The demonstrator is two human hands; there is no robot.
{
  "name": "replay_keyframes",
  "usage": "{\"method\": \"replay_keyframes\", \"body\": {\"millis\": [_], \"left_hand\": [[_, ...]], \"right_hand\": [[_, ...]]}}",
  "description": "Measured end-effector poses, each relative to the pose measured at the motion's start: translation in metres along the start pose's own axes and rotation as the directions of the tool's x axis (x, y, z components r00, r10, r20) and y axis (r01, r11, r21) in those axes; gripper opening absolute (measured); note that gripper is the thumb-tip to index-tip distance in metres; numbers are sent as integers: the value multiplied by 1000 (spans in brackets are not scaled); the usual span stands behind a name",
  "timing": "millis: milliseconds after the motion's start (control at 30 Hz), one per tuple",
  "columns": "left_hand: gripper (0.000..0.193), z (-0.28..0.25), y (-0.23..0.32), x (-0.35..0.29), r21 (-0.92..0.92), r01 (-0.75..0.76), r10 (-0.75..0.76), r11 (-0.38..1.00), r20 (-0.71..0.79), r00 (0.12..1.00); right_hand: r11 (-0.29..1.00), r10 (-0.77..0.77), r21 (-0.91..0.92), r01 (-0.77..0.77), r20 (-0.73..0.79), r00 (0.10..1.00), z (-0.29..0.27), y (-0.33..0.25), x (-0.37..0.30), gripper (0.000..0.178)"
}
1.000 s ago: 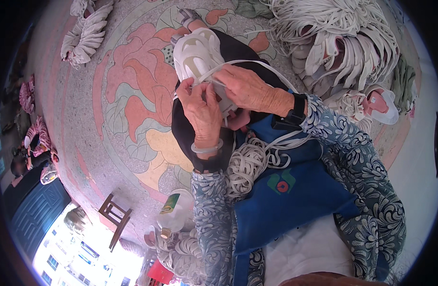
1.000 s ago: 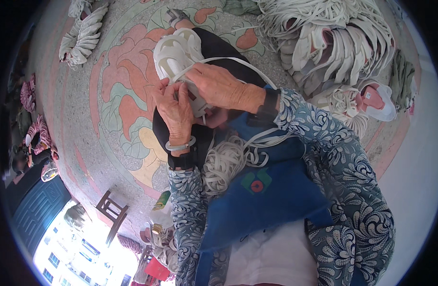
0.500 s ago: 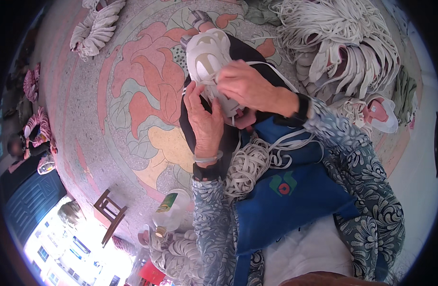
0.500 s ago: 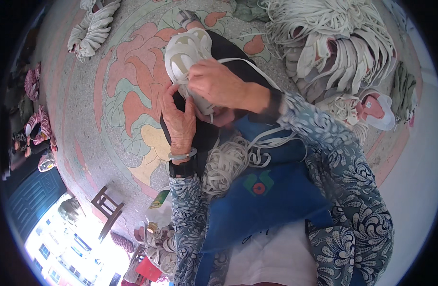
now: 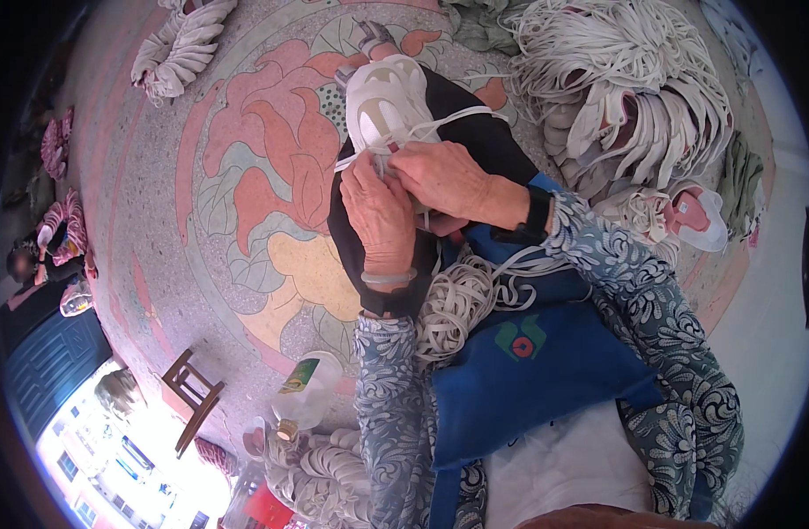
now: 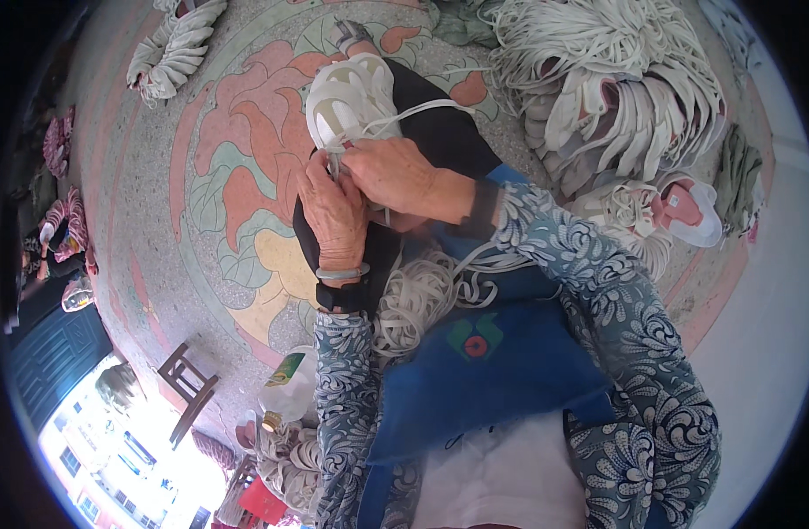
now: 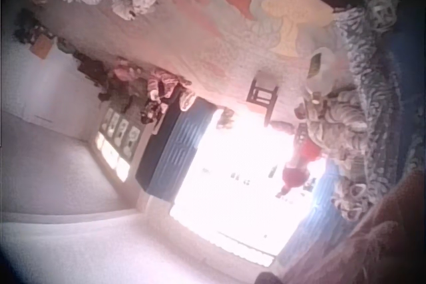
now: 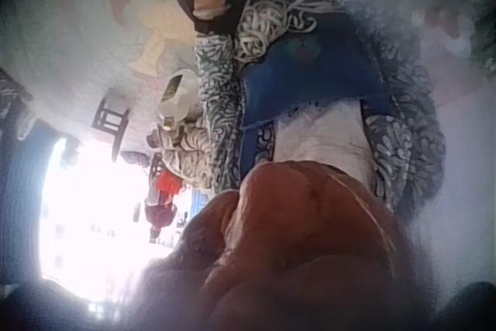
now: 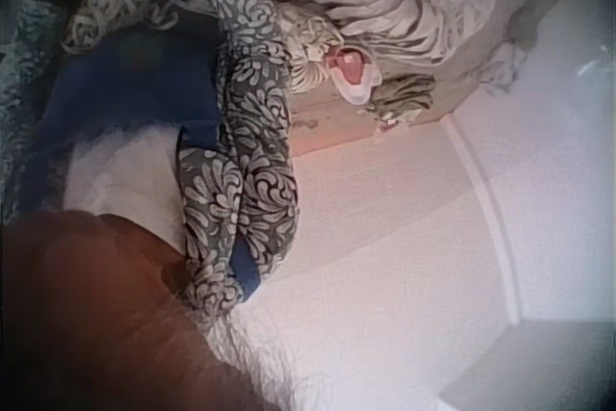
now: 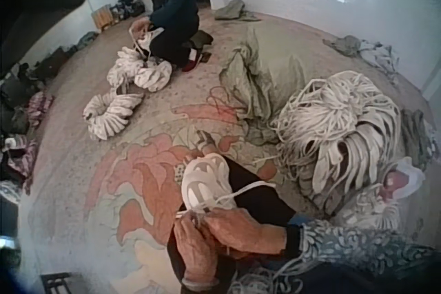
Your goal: Manually thread laces through the eyelets of a shoe upper.
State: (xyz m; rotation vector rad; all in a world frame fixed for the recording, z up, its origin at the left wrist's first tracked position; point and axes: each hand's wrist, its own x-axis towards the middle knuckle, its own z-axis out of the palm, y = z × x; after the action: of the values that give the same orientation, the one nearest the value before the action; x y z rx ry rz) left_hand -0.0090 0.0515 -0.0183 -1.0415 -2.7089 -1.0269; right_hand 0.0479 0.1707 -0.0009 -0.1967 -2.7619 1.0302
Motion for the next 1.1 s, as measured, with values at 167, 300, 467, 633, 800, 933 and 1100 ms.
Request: {"method": "replay_keyframes", "body": {"millis": [167, 300, 467, 633, 800, 933, 1100], "left_hand": [[45, 0, -4, 1, 49, 78, -81, 996, 82, 993], [44, -2, -6, 6, 27, 77, -80, 997, 128, 989], [36, -3, -16, 13, 34, 25, -30, 999, 154, 988], [31, -4, -30, 19, -154, 107, -65, 982, 257, 964], [29, 2, -36, 19, -258, 23, 23, 966, 176, 984], [24, 5, -32, 21, -286, -25, 69, 958, 147, 987], [25, 0, -34, 21, -359, 12, 44, 933, 149, 988]], "right_hand": [[990, 33, -138, -33, -3, 999, 13, 3, 1, 14], [991, 57, -120, -59, -17, 998, 16, 9, 8, 15], [991, 89, -100, -93, -43, 995, 19, 11, 11, 16], [996, 28, -82, -31, -45, 999, 20, 20, 8, 17], [993, 32, -114, -39, -65, 997, 16, 17, 9, 19], [992, 33, -115, -43, -88, 996, 14, 19, 9, 19], [986, 46, -155, -59, -90, 995, 15, 10, 13, 19]]}}
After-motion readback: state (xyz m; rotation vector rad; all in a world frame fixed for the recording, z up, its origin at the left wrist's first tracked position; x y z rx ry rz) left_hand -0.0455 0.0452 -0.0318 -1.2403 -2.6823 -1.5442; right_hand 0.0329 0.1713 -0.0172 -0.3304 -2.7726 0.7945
